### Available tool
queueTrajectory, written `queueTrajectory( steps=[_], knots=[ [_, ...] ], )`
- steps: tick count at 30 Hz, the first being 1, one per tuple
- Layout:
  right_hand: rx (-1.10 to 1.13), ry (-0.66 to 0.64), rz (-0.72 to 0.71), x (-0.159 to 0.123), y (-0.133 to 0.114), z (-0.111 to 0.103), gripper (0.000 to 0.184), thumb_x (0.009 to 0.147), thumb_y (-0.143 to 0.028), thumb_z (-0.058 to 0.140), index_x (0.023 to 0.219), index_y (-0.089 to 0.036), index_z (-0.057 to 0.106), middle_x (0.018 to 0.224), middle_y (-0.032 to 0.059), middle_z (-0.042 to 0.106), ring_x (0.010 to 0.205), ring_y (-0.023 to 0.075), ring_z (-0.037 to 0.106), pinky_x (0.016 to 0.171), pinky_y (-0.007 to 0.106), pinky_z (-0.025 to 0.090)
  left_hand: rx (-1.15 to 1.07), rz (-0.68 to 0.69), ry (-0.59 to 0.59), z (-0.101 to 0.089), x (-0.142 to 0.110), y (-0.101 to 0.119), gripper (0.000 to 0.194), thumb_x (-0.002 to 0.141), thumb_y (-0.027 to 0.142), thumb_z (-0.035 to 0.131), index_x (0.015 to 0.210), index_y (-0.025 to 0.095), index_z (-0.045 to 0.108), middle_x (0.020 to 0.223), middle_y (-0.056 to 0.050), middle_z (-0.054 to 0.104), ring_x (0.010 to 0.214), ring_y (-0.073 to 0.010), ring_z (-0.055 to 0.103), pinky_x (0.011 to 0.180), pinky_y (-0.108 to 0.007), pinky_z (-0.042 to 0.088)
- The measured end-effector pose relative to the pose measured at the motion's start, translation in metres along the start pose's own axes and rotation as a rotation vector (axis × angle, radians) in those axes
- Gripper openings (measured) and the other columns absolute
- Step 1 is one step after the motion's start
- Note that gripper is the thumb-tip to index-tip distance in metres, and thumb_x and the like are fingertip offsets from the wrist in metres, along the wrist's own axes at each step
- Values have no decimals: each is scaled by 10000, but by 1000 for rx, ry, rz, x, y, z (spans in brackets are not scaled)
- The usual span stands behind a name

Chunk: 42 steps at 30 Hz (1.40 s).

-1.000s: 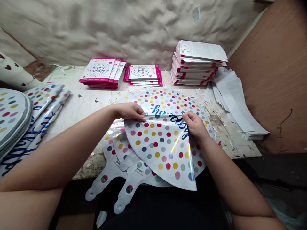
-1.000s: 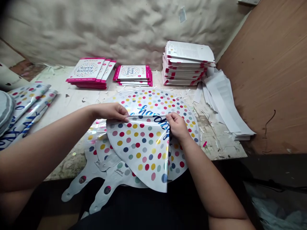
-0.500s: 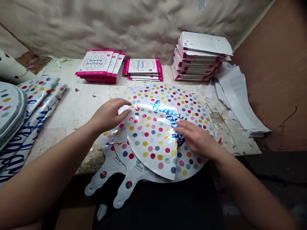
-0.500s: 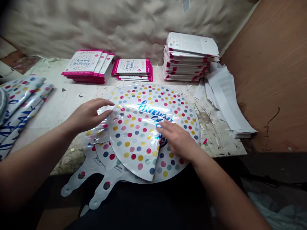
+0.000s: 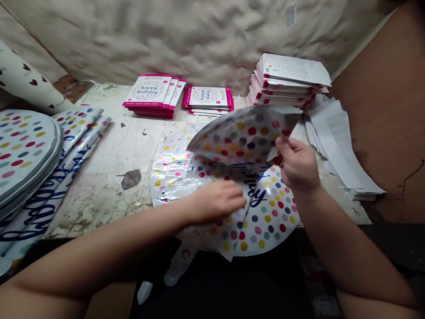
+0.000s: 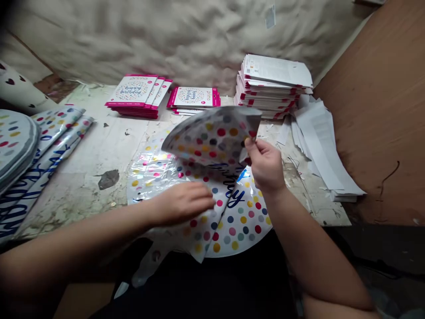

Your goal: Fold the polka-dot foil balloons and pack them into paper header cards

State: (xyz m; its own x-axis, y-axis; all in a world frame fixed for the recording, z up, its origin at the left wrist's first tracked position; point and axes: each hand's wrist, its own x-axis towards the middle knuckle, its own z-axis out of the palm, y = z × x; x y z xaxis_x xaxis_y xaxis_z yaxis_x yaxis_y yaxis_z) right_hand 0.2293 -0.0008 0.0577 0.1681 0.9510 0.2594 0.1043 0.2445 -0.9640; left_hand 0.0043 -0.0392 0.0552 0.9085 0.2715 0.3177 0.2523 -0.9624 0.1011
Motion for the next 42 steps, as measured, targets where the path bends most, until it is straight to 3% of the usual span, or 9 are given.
queueTrajectory(
  steps=[5, 10, 12, 15, 19, 25, 31, 36, 42],
  knots=[
    [54, 234, 43, 51, 28, -9, 367, 703, -455, 689, 573, -206, 452, 454, -97, 282, 385, 55, 297, 358, 195, 285, 13, -451, -139, 53, -5, -53, 324, 890, 344, 475, 1079, 109, 595, 1120, -162, 576, 1045, -251, 534, 893, -367, 449],
    [28, 281, 251, 63, 65, -23, 330, 709, -439, 663, 592, -209, 457, 440, -96, 349, 380, 70, 344, 368, 210, 343, 111, -797, -246, 51, -15, -59, 851, 770, 641, 507, 1351, 36, 364, 1409, -253, 334, 1311, -370, 297, 1056, -469, 279],
    [24, 294, 282, 64, 76, -25, 337, 701, -446, 660, 584, -211, 449, 435, -91, 373, 383, 81, 373, 379, 223, 370, 134, -853, -259, 47, -11, -53, 891, 777, 656, 474, 1383, 24, 309, 1443, -259, 273, 1335, -406, 224, 1060, -532, 229],
    [8, 318, 240, 68, 86, -25, 348, 699, -472, 650, 586, -203, 462, 448, -83, 397, 417, 89, 413, 410, 224, 393, 149, -685, -194, 49, 4, -37, 631, 903, 473, 368, 1375, 55, 345, 1465, -213, 258, 1356, -366, 204, 1074, -541, 192],
    [-25, 335, 122, 78, 75, -24, 357, 724, -499, 629, 610, -181, 510, 513, -62, 463, 508, 90, 482, 493, 212, 426, 30, -341, -199, 68, 37, -19, 512, 942, 365, 296, 1314, 41, 431, 1392, -183, 412, 1302, -269, 355, 1075, -383, 273],
    [-250, -35, -297, 32, 17, -20, 247, 855, -366, 534, 933, -181, 679, 869, 33, 692, 914, 188, 636, 805, 325, 516, 13, -405, -209, 85, 69, -32, 644, 879, 527, 380, 1350, 87, 383, 1416, -173, 377, 1276, -340, 351, 1023, -499, 298],
    [-626, -623, -586, -64, 30, -8, 404, 870, -104, 431, 1232, -228, 562, 1290, 56, 550, 1256, 208, 444, 1065, 456, 354, -39, -238, -82, 41, -16, -1, 414, 867, 220, 455, 1271, 128, 459, 1251, -146, 546, 1134, -257, 513, 960, -406, 403],
    [-745, -731, -547, -94, 60, 4, 392, 878, -121, 423, 1236, -201, 560, 1270, 80, 562, 1253, 231, 443, 1041, 469, 380, 14, -244, 88, 13, -87, 37, 163, 870, 135, 481, 993, 138, 589, 894, -84, 661, 835, -188, 609, 750, -316, 504],
    [-711, -725, -425, -87, 54, 4, 445, 862, -88, 400, 1271, -212, 523, 1310, 66, 531, 1260, 187, 436, 1060, 417, 372, 35, -313, 141, 25, -76, 35, 254, 878, 155, 512, 1129, 160, 547, 1062, -97, 634, 973, -202, 587, 852, -353, 491]
  ],
)
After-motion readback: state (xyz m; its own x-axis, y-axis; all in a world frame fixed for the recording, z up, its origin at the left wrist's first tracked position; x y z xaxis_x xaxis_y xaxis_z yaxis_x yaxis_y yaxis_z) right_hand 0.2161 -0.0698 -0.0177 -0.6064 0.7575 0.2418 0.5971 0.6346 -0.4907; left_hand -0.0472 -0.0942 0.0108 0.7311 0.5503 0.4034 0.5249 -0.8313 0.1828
